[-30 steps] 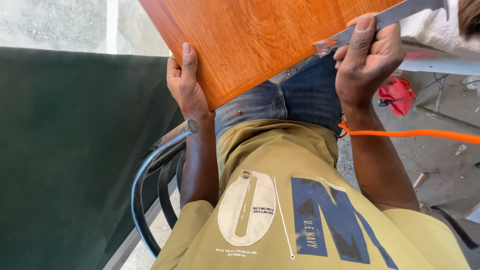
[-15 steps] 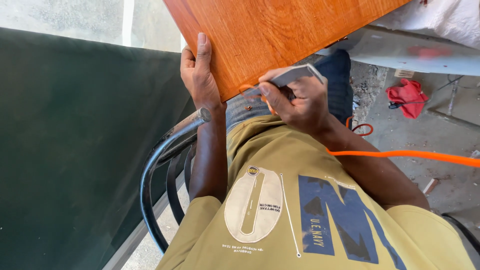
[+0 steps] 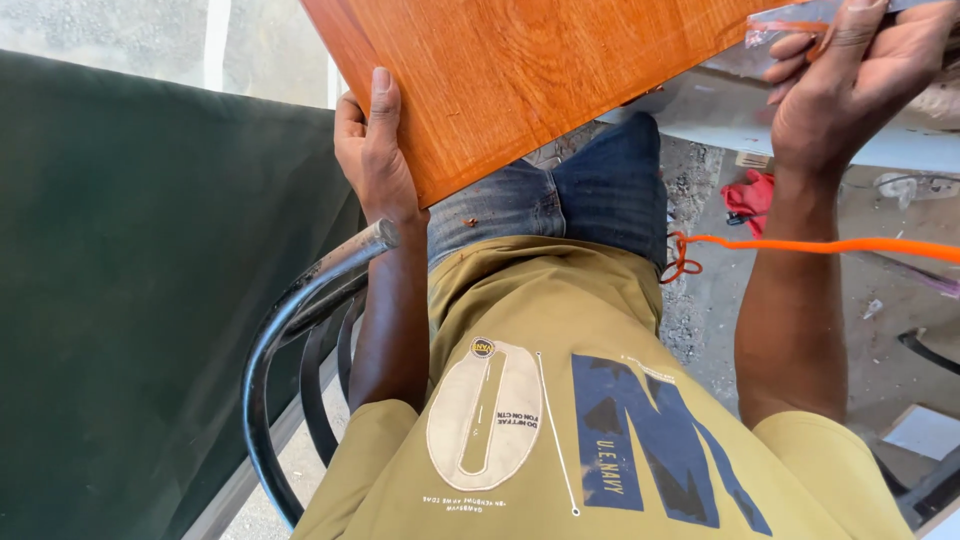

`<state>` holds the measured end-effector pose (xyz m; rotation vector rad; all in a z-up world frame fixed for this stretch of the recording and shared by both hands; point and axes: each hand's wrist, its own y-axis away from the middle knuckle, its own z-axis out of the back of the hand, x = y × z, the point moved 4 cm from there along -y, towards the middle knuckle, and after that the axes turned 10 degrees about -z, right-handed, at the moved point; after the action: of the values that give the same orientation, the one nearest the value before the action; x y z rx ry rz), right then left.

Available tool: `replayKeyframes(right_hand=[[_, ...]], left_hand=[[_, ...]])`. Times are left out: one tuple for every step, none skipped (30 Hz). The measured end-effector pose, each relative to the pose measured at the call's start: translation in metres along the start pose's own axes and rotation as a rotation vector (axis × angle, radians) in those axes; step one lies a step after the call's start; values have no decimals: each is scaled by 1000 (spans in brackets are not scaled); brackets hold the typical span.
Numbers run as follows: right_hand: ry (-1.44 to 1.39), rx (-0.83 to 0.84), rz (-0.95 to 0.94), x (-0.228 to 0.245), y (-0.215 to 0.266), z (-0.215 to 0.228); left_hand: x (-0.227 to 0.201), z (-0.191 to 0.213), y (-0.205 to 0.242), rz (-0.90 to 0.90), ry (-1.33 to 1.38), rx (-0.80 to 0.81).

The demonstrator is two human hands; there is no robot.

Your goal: Scraping the edges of a wooden board using a metal hand tool to smooth or finish them.

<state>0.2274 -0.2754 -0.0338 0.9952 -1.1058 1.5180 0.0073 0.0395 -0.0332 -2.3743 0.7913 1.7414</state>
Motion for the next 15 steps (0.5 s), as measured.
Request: replayKeyframes(right_hand=[[-20, -34, 3, 0, -2, 0], [-43, -65, 10, 0, -7, -1], [-44, -57, 17, 3, -8, -3], [-16, -77, 24, 6, -7, -3], [12, -98, 32, 9, -6, -3], [17, -96, 25, 12, -2, -4], [30, -56, 50, 16, 1, -6], [43, -22, 80, 21, 3, -7], [46, -27, 78, 23, 4, -7], [49, -12, 92, 24, 4, -8], [53, 3, 106, 26, 5, -9], [55, 6, 104, 22, 3, -8], [58, 0, 88, 19, 2, -6], [59, -10, 71, 15, 1, -5], [58, -9, 66, 15, 3, -8]], left_hand=[[-1, 0, 1, -6, 5, -1], [-1, -1, 0, -18, 13, -5], [1, 1, -3, -22, 20, -12], [4, 3, -4, -13, -8, 0], [7, 6, -4, -4, -36, 12], [7, 6, -3, 3, -39, 9], [6, 5, -2, -9, -26, 10], [4, 3, -4, -25, -11, 18], [4, 2, -4, -21, -11, 23], [4, 2, -3, -25, -17, 10], [3, 2, -3, -28, -22, -2], [4, 2, -3, -25, -23, -5], [4, 1, -3, -30, -8, 2], [3, 1, -3, -36, 4, 12], [2, 2, -2, -34, 0, 11]])
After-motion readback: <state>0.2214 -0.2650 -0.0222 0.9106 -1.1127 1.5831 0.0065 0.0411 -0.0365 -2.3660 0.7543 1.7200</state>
